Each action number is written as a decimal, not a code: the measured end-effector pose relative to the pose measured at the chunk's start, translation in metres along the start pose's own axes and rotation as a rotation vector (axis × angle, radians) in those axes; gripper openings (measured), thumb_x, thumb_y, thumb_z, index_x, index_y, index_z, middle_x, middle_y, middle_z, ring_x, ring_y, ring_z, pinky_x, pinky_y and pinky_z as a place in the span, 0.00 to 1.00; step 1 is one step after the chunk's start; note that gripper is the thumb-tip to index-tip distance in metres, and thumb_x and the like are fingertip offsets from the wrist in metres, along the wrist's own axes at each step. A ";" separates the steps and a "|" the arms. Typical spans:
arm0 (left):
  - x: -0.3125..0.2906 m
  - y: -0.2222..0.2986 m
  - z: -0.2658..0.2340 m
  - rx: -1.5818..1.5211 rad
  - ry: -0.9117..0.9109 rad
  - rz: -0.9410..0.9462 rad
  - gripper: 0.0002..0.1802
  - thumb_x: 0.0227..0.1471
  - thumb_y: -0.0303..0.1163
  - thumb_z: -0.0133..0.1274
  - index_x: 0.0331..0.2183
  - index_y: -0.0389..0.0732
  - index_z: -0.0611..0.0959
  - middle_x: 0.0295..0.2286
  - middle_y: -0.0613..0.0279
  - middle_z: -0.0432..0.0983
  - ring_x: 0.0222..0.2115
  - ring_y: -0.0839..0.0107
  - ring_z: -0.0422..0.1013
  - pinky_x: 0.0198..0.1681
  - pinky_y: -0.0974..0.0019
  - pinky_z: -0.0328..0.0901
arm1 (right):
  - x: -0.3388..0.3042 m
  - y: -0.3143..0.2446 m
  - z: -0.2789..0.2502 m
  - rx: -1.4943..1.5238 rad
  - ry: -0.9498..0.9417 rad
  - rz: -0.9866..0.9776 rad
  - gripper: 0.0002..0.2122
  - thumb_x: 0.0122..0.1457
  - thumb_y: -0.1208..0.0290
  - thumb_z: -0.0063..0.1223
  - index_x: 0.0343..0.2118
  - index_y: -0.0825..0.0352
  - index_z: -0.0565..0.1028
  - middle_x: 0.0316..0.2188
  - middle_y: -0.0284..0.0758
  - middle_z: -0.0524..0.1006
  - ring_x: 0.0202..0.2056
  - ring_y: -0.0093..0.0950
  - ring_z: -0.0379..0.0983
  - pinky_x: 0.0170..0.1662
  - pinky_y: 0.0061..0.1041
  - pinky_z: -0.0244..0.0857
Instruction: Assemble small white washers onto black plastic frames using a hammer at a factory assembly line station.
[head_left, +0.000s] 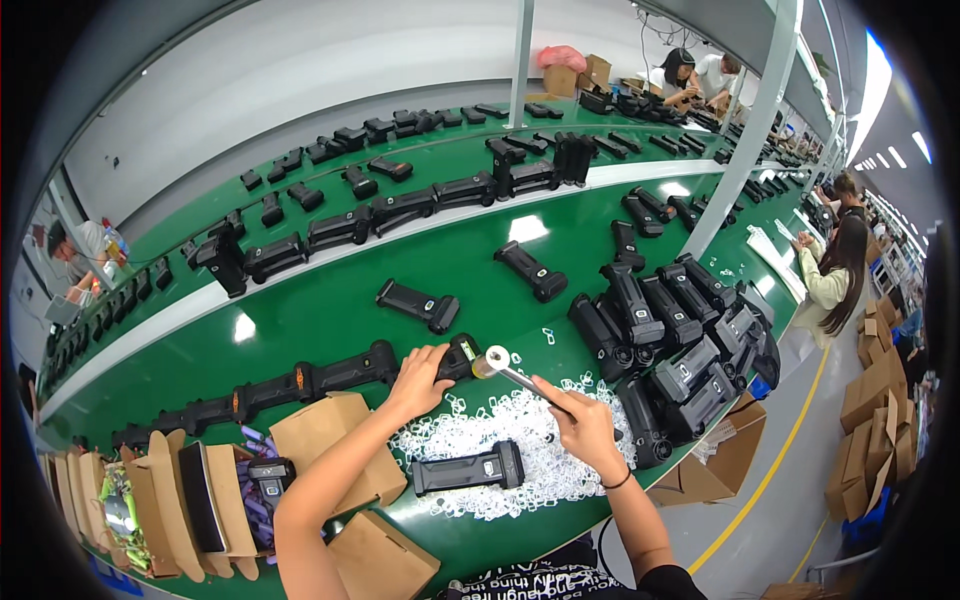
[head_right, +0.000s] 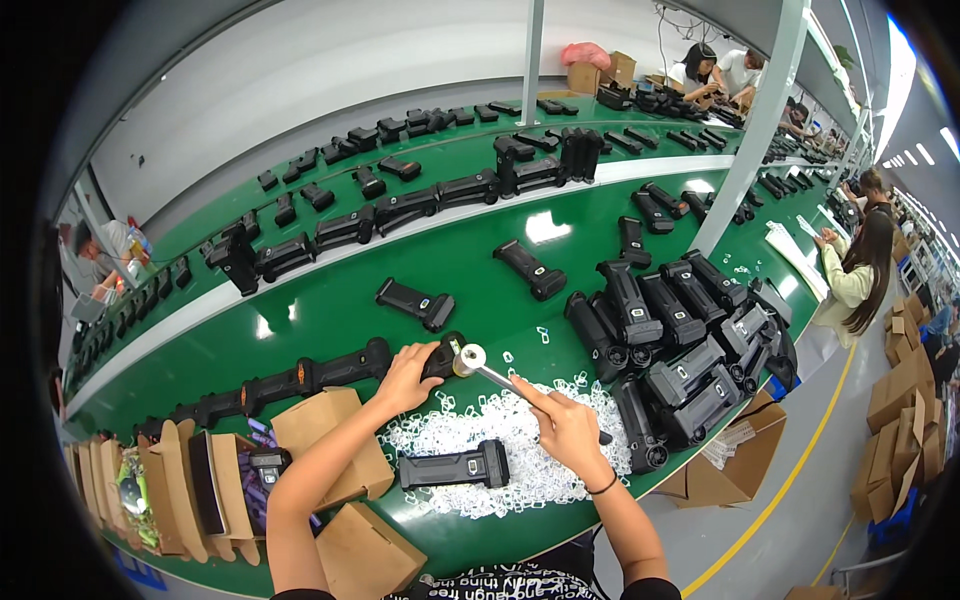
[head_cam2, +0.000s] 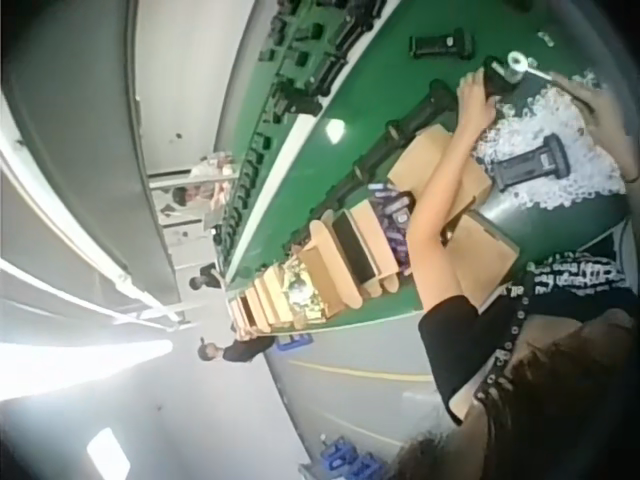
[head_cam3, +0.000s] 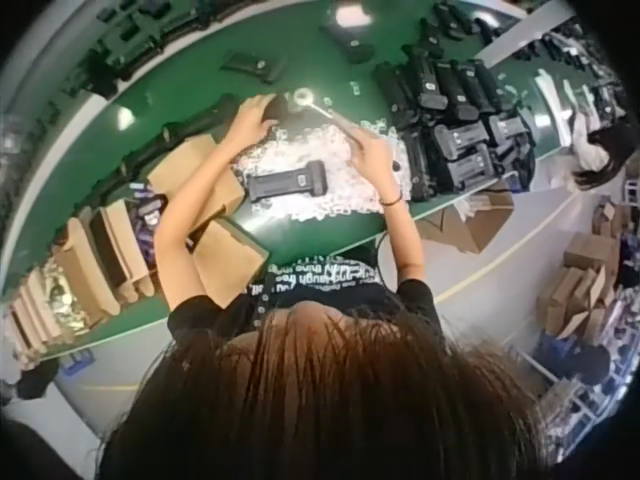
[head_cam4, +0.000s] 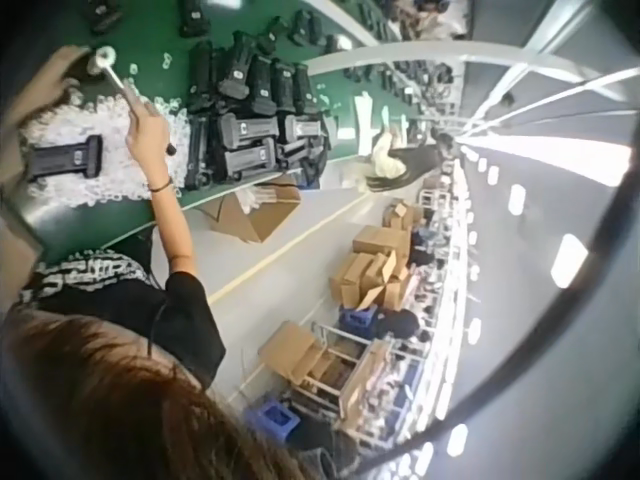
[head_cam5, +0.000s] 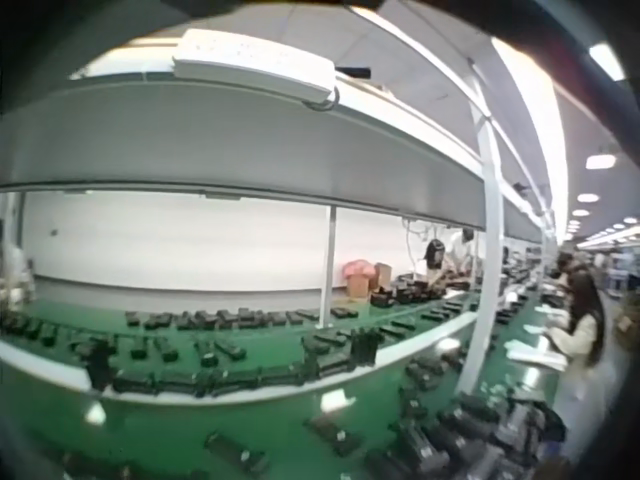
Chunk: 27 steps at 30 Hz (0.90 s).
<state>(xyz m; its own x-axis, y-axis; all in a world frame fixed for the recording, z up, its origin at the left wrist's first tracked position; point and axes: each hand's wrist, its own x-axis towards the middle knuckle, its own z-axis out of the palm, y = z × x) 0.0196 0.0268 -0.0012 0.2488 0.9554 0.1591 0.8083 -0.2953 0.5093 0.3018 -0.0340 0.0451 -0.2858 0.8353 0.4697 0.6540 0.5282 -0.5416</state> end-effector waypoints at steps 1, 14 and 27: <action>0.009 0.003 0.000 -0.004 0.022 0.005 0.34 0.42 0.27 0.60 0.53 0.36 0.68 0.47 0.49 0.67 0.49 0.52 0.62 0.53 0.55 0.57 | -0.003 0.001 -0.004 0.019 0.022 0.010 0.28 0.49 0.80 0.54 0.53 0.42 0.72 0.16 0.34 0.69 0.15 0.35 0.65 0.20 0.32 0.60; 0.034 -0.038 -0.003 -0.036 0.095 0.006 0.32 0.38 0.22 0.63 0.49 0.38 0.72 0.49 0.50 0.59 0.50 0.51 0.60 0.52 0.56 0.61 | -0.036 0.019 -0.030 -0.062 0.005 0.112 0.28 0.50 0.77 0.54 0.54 0.40 0.70 0.16 0.36 0.70 0.16 0.36 0.67 0.21 0.33 0.61; 0.083 -0.070 -0.056 0.328 0.039 0.211 0.41 0.38 0.27 0.63 0.54 0.30 0.64 0.46 0.47 0.68 0.49 0.50 0.64 0.49 0.51 0.60 | -0.055 0.005 -0.036 -0.149 -0.086 0.314 0.25 0.46 0.78 0.55 0.49 0.45 0.75 0.23 0.38 0.77 0.23 0.37 0.74 0.27 0.31 0.66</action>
<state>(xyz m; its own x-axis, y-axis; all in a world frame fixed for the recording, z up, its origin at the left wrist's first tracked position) -0.0465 0.1268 0.0242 0.4122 0.8713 0.2665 0.8710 -0.4626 0.1652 0.3459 -0.0828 0.0417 -0.1081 0.9665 0.2326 0.8121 0.2208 -0.5401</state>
